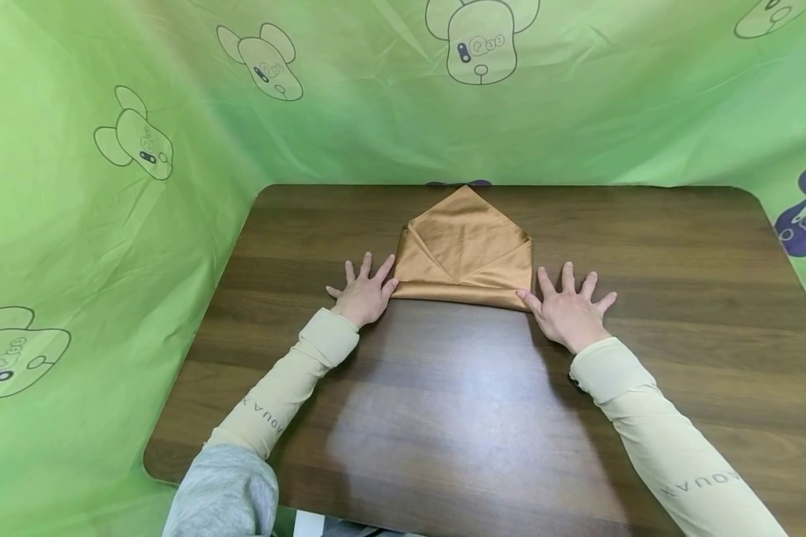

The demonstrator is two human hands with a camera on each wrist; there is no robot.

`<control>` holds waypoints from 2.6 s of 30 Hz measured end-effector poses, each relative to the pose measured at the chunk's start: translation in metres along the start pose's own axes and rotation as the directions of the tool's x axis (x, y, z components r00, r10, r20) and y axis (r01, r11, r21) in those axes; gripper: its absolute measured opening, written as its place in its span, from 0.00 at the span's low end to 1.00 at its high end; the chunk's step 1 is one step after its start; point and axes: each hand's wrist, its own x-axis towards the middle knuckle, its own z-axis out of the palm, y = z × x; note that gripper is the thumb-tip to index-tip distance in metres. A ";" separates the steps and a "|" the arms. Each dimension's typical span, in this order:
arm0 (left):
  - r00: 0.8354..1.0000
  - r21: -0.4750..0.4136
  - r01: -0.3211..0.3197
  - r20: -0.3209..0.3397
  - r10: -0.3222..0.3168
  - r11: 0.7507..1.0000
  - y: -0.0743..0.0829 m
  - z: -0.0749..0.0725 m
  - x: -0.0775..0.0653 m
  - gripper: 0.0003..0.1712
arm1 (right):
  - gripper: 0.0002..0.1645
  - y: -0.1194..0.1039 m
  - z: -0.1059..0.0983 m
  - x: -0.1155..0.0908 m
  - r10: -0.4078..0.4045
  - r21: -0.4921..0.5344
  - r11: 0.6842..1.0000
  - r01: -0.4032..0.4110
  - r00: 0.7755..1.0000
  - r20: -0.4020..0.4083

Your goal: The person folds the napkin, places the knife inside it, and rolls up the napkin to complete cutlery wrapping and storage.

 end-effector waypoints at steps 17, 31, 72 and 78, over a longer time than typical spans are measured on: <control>0.893 0.235 -0.210 -0.348 0.284 0.949 0.002 0.000 -0.010 0.27 | 0.20 -0.015 0.010 -0.007 -0.250 -0.104 0.968 0.228 0.866 -0.434; 0.822 0.455 -0.435 -0.151 0.549 0.777 -0.003 0.013 -0.045 0.34 | 0.26 -0.004 0.019 -0.027 -0.602 -0.385 0.796 0.467 0.682 -0.416; 0.723 0.589 -0.427 -0.233 0.651 0.686 0.001 0.014 -0.023 0.19 | 0.10 0.000 0.022 -0.014 -0.677 -0.427 0.735 0.527 0.602 -0.422; 0.702 0.547 -0.459 -0.259 0.663 0.700 0.000 0.015 -0.030 0.19 | 0.11 0.006 0.018 -0.022 -0.689 -0.397 0.724 0.564 0.606 -0.397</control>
